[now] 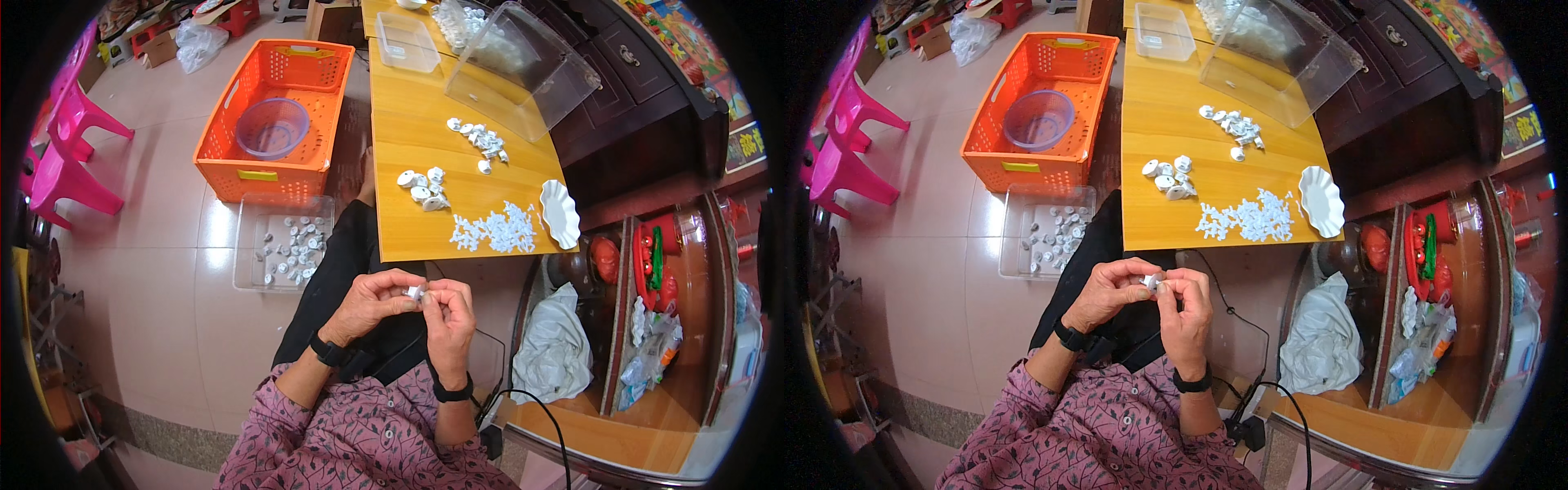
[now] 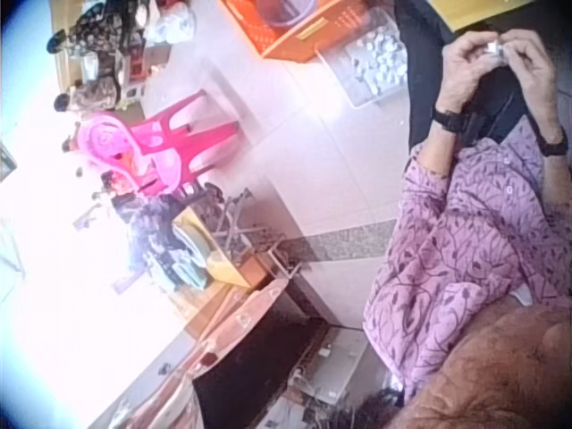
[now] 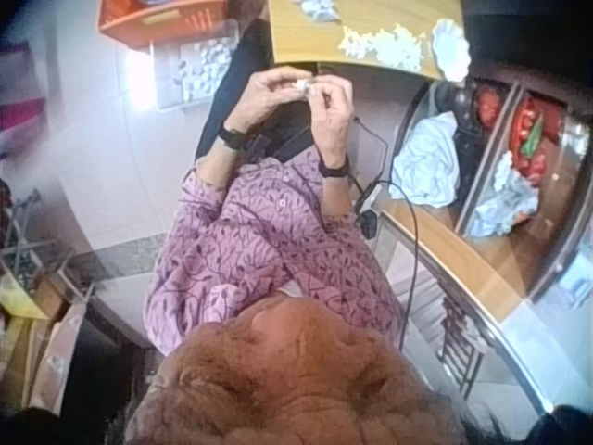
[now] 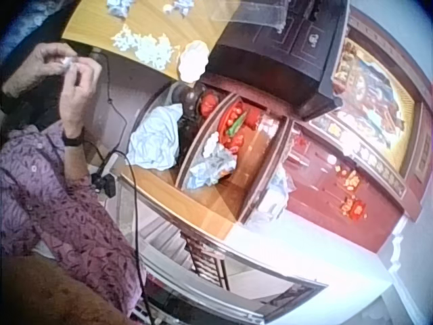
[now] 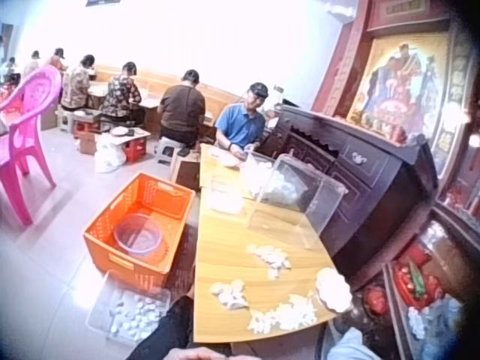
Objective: Assembling small white plastic components at a table.
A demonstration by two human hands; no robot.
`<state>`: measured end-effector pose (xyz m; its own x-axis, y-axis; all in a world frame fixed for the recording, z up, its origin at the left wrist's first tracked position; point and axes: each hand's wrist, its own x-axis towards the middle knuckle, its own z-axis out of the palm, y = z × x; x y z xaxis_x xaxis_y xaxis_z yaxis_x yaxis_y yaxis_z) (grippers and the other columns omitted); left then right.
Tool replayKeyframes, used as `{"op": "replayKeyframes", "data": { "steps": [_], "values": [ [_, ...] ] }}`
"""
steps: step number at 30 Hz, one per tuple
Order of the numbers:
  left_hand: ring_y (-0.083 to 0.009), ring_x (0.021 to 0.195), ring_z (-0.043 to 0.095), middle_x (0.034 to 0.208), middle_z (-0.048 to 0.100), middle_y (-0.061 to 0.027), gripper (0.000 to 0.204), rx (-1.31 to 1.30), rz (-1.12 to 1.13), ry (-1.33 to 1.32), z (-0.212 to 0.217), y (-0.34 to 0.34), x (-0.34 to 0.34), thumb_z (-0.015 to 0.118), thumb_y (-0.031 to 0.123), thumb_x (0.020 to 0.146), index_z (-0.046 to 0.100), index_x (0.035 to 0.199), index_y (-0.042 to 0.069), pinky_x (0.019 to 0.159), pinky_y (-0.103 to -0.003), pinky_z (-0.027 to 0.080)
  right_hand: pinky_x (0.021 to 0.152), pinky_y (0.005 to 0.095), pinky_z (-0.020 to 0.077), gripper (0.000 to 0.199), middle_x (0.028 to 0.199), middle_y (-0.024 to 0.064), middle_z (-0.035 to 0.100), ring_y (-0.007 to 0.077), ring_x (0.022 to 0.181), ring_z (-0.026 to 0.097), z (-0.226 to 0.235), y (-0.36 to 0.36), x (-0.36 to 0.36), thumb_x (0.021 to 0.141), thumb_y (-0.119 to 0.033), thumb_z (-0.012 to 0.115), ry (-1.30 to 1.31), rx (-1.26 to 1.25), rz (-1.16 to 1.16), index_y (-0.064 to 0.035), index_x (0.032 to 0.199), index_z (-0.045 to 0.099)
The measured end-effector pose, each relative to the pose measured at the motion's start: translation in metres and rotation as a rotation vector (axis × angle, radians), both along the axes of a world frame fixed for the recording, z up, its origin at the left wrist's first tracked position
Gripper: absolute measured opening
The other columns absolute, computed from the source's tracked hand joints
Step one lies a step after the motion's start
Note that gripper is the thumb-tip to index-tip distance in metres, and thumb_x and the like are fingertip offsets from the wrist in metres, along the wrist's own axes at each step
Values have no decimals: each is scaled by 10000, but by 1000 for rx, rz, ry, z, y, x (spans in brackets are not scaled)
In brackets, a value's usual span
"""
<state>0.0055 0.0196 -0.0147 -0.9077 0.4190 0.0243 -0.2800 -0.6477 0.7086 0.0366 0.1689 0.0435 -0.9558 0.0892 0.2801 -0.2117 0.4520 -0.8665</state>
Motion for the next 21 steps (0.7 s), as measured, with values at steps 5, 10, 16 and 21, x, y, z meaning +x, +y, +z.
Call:
{"op": "replayKeyframes", "data": {
  "steps": [5,10,16,21],
  "values": [
    [-164,1038,654,1139,660,-93,306,-9,-11,-10,0,2,0,724,1,875,669,1175,-29,942,-298,546,684,282,519,46,1039,126,603,185,816,611,-11,4,2,900,7,643,-6,-84,-8,10,905,597],
    [-154,1030,653,1135,658,-82,302,-89,10,80,0,3,0,731,8,872,677,1168,-22,930,-285,542,685,304,514,42,1045,133,598,202,817,609,-3,4,2,902,8,630,34,96,-14,7,915,590],
    [-138,1014,644,1128,656,-72,307,-57,30,55,-1,3,0,736,8,868,683,1169,-13,903,-259,534,693,317,513,52,1041,141,594,219,841,608,-2,2,1,900,-1,628,13,91,2,6,917,580],
    [-139,1021,644,1130,656,-72,313,-96,37,76,1,2,1,738,-1,861,684,1170,-11,895,-258,539,724,331,506,54,1041,144,585,236,883,603,-6,1,1,899,-5,628,51,133,-29,7,917,578]
  ]
}}
